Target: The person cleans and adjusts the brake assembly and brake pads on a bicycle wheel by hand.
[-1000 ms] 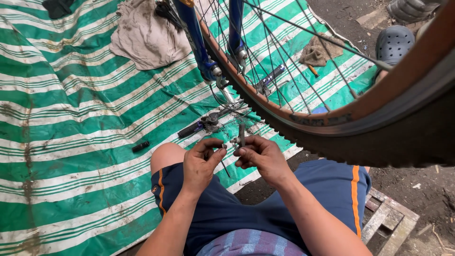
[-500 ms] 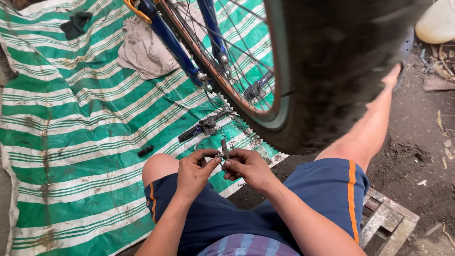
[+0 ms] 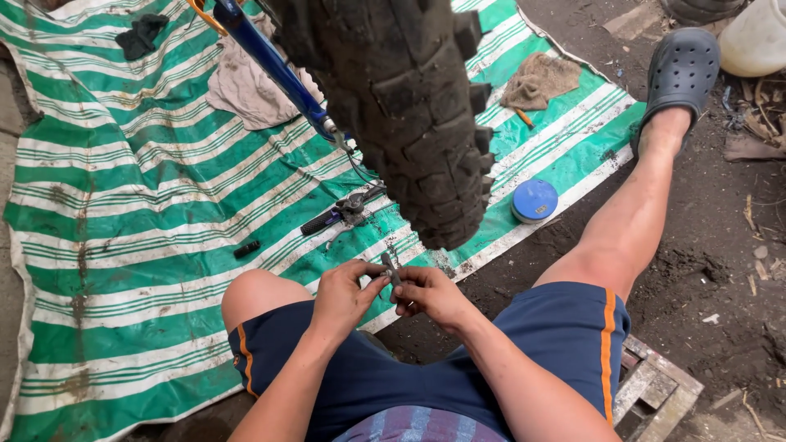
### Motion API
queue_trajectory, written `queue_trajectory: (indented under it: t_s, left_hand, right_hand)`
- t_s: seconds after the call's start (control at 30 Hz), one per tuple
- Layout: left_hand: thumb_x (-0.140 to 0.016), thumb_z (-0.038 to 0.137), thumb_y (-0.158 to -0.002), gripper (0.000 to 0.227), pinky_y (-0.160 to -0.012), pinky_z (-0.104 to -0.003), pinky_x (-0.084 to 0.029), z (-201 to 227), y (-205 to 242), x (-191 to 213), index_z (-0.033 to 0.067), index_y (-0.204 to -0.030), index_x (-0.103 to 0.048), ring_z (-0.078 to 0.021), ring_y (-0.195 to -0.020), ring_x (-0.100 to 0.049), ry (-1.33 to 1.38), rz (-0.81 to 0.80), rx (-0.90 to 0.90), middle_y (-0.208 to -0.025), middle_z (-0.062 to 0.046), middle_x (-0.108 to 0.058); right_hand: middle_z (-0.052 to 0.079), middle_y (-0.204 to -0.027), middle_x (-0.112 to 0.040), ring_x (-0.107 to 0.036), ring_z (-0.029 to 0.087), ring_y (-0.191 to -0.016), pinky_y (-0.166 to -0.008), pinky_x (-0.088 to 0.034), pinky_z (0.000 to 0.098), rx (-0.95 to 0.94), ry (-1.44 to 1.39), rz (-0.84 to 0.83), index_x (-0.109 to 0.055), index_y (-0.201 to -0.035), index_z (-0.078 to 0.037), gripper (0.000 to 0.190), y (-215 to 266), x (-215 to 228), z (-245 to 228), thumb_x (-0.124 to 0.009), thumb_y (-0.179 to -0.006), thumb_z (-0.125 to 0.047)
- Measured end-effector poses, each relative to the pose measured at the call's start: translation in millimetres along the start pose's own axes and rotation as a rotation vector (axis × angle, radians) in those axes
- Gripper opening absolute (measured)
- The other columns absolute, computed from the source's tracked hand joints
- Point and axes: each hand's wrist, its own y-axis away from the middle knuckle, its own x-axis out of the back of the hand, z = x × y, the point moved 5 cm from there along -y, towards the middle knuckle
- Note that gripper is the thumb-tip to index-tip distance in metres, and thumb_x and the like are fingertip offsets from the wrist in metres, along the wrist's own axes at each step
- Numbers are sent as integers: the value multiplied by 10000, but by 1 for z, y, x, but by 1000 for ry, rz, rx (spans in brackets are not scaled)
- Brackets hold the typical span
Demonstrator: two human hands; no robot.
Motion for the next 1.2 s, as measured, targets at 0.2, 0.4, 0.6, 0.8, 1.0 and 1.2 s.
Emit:
queue_trajectory:
  t_s: [0.2, 0.4, 0.6, 0.8, 1.0, 1.2]
  left_hand:
    - [-858, 216, -951, 159, -737, -406, -640, 2, -6, -24, 153, -1091, -901, -335, -872, -814, -53, -35, -64, -924, -86, -852]
    - [-844, 209, -975, 135, -769, -396, -671, 0, 4, -35, 173, -1091, -904, -316, -889, -831, -91, 16, -137, -924, -51, -838]
    - [-846, 241, -971, 133, -782, -402, -678, -7, 17, -42, 200, -1084, -903, -325, -917, -834, -19, 56, -171, -952, -38, -842]
    - [-812, 264, -983, 141, -785, -414, -682, -14, 21, -57, 226, -1103, -877, -296, -929, -835, -136, 59, -189, -981, -9, -829]
    - [-826, 282, -969, 165, -802, -423, -677, -18, 13, -64, 220, -1115, -869, -300, -919, -839, -165, 7, -155, -925, -14, -823]
    - [-841, 274, -950, 187, -826, -467, -672, 5, -3, -54, 193, -1117, -864, -342, -951, -835, -106, -69, -104, -920, -63, -836]
  right_hand:
    - [171, -851, -778, -813, 256, -698, -617, -700, 332, -5, 3, 16, -746, -1278, 85, 314, 13, 17, -6, -718, -994, -47]
    - [152, -821, -737, -807, 271, -694, -627, -705, 355, 18, 8, 27, -730, -1305, 75, 331, 23, 19, -4, -715, -987, -18]
    - [163, -879, -768, -820, 271, -737, -661, -718, 359, 12, 2, 48, -752, -1335, 70, 364, 31, 24, -4, -733, -998, -66]
    - [182, -908, -785, -808, 257, -729, -655, -716, 355, 15, 70, 65, -774, -1329, 63, 342, 26, 35, 9, -745, -1012, -63]
    - [173, -896, -764, -807, 253, -716, -640, -711, 352, 5, 63, 116, -777, -1308, 60, 315, 19, 42, 20, -712, -1020, -51]
    - [197, -902, -795, -815, 253, -719, -641, -703, 353, 27, 74, 159, -795, -1284, 36, 295, 10, 49, 19, -714, -1013, -49]
